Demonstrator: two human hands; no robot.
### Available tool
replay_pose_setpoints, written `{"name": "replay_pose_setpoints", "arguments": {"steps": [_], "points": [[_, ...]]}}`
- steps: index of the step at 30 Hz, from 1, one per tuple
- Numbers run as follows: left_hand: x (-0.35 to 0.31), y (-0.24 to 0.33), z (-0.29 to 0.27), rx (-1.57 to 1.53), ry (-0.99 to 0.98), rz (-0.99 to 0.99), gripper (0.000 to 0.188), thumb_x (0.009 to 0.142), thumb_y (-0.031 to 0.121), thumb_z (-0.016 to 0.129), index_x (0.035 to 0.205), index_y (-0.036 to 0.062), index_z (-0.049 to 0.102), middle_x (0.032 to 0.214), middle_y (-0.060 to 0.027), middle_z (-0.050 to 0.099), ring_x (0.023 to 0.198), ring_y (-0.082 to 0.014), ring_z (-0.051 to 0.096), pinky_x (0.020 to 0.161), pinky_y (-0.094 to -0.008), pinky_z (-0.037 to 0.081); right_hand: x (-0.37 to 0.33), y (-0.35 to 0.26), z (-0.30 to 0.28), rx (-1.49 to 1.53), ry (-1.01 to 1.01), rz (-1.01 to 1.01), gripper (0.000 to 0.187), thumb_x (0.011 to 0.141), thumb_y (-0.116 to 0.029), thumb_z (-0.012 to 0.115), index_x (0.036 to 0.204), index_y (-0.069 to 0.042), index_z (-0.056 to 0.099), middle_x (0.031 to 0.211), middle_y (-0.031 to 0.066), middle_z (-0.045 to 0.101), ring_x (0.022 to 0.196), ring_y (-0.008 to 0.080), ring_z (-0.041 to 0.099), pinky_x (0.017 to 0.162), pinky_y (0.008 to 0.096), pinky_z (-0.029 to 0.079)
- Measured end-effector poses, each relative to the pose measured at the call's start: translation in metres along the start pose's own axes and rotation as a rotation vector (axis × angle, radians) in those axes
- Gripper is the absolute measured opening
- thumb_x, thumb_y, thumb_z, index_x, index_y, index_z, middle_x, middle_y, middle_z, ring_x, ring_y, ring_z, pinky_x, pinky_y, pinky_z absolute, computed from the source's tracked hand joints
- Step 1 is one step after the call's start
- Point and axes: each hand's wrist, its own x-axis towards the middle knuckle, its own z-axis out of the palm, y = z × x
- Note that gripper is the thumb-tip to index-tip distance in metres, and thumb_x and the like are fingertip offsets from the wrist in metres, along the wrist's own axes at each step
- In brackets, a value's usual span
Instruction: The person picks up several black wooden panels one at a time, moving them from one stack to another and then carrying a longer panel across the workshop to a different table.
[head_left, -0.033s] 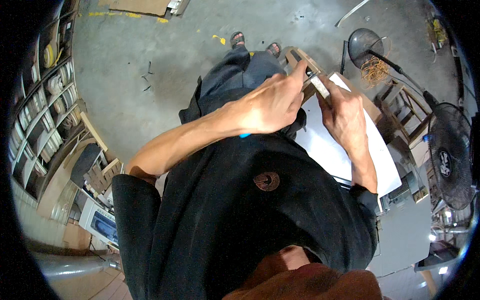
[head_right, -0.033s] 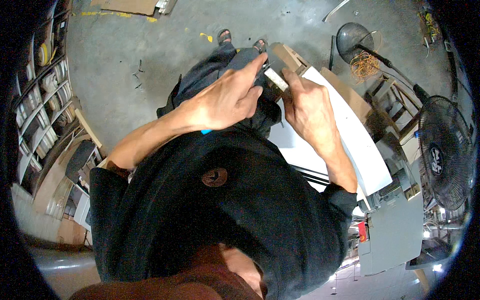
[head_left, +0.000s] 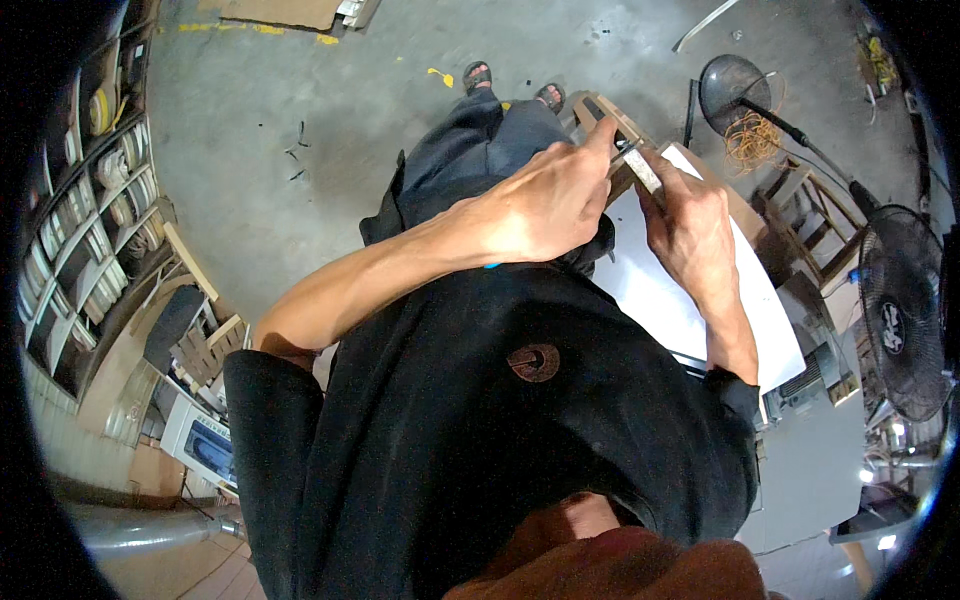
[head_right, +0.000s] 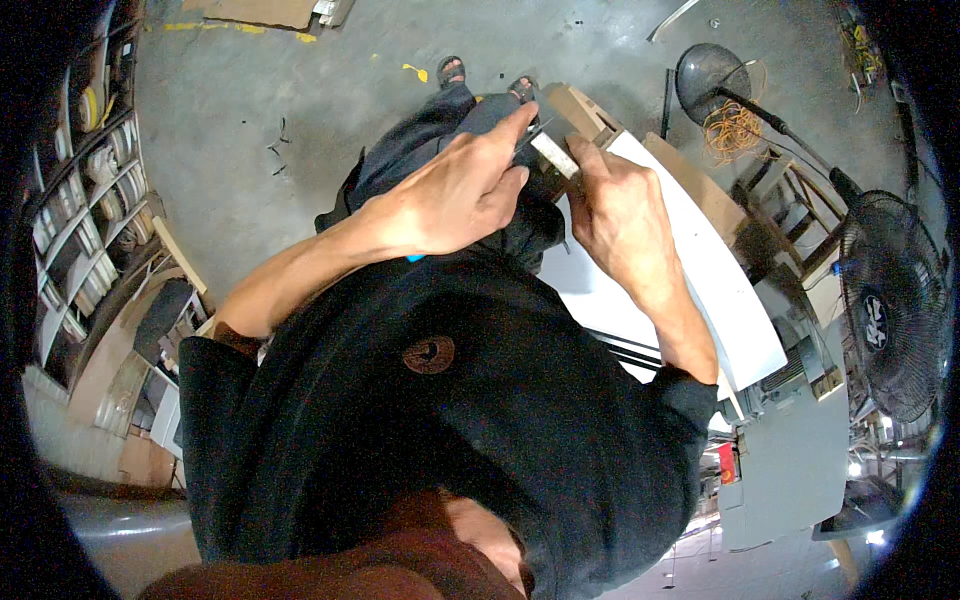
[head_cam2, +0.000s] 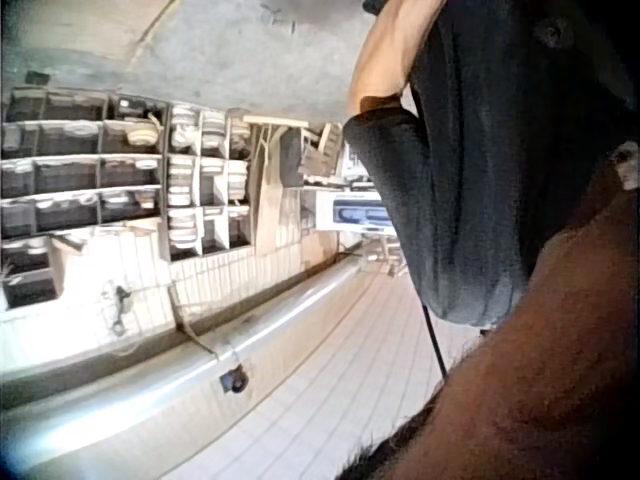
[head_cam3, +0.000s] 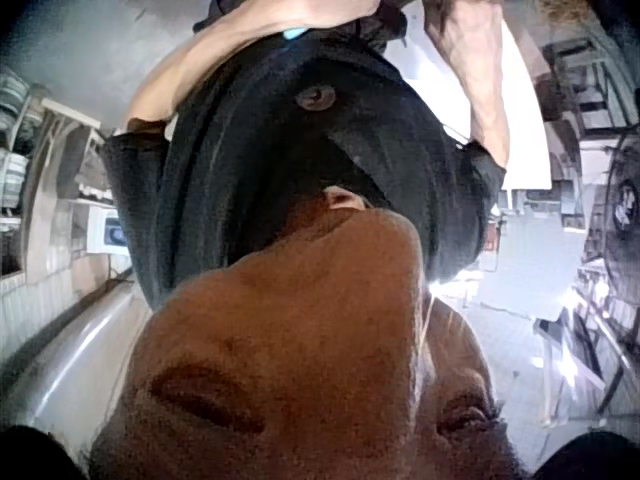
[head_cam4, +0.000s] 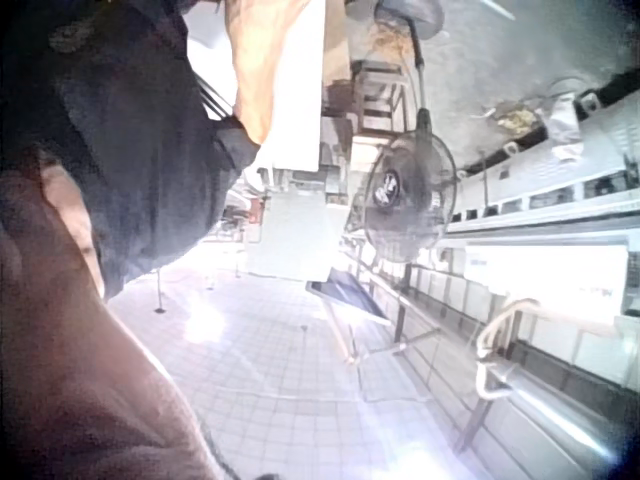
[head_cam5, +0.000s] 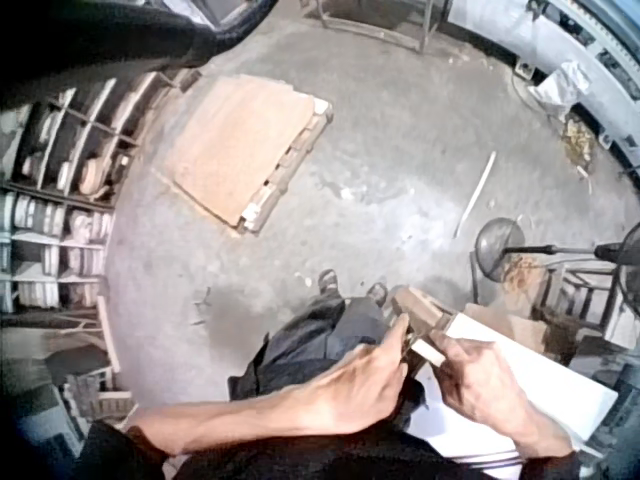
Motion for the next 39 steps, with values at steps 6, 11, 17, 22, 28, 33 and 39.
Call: {"name": "replay_pose_setpoints", "arguments": {"steps": [6,11,17,22,28,33,39], "points": [[0.016,-0.014,0.008,0.206,0.162,0.161,0.056,0.083,-0.006,0.054,0.132,-0.0229,0.034,0.067,-0.0298,0.059,0.064,-0.0396,0.066,0.064,-0.043,0.052,0.002,0.001,0.001,-0.018,0.041,-0.058,0.035,0.077,0.003,0.065,0.112,0.004,0.059,0.075,0.0228,0.064,0.066,0.0407,0.064,0.06,0.0449,0.052],[0.024,-0.015,-0.001,0.373,0.212,0.312,0.058,0.08,-0.006,0.053,0.132,-0.0242,0.034,0.069,-0.03,0.06,0.055,-0.0368,0.063,0.056,-0.0419,0.052,0.001,-0.001,-0.002,0.023,0.063,0.03,0.033,0.079,0.0,0.068,0.111,0.002,0.062,0.075,0.023,0.065,0.07,0.0396,0.067,0.062,0.0441,0.053],[0.017,-0.002,-0.027,-0.293,-0.182,-0.104,0.053,0.096,0.014,0.05,0.143,-0.004,0.037,0.066,-0.0061,0.063,0.044,-0.0118,0.051,0.042,-0.0271,0.042,0.0,-0.001,0.0,0.033,0.085,0.053,0.032,0.084,-0.004,0.067,0.115,0.001,0.064,0.082,0.0244,0.065,0.065,0.0372,0.065,0.061,0.0399,0.051],[0.005,-0.013,-0.015,-0.129,0.046,0.071,0.054,0.095,0.009,0.047,0.144,-0.009,0.033,0.065,-0.0088,0.062,0.05,-0.0154,0.056,0.049,-0.0305,0.047,-0.001,-0.005,-0.005,0.01,0.044,0.09,0.031,0.084,-0.005,0.067,0.114,0.002,0.064,0.08,0.0239,0.065,0.064,0.0372,0.065,0.061,0.0399,0.05],[0.007,-0.015,-0.002,0.005,0.049,0.182,0.057,0.094,0.006,0.046,0.141,-0.0187,0.026,0.062,-0.0135,0.059,0.061,-0.0204,0.061,0.061,-0.0333,0.05,0.0,-0.004,-0.001,0.045,0.087,0.052,0.031,0.083,-0.003,0.068,0.114,0.002,0.064,0.08,0.0238,0.065,0.067,0.0396,0.065,0.062,0.0411,0.05],[0.003,-0.002,-0.011,-0.066,-0.039,0.097,0.058,0.093,0.007,0.048,0.142,-0.0175,0.026,0.062,-0.0144,0.059,0.062,-0.0204,0.062,0.063,-0.0349,0.049,0.0,-0.006,0.0,0.027,0.089,0.03,0.032,0.082,-0.002,0.069,0.114,0.002,0.064,0.078,0.0243,0.065,0.069,0.0401,0.066,0.063,0.0417,0.051],[0.006,0.004,-0.012,-0.086,-0.071,-0.023,0.059,0.092,0.007,0.048,0.141,-0.0183,0.025,0.063,-0.017,0.06,0.061,-0.0233,0.062,0.063,-0.0374,0.049,-0.002,-0.003,0.001,0.04,0.063,0.051,0.033,0.081,0.001,0.069,0.113,0.003,0.064,0.077,0.0241,0.066,0.069,0.038,0.067,0.063,0.0408,0.053]]}}
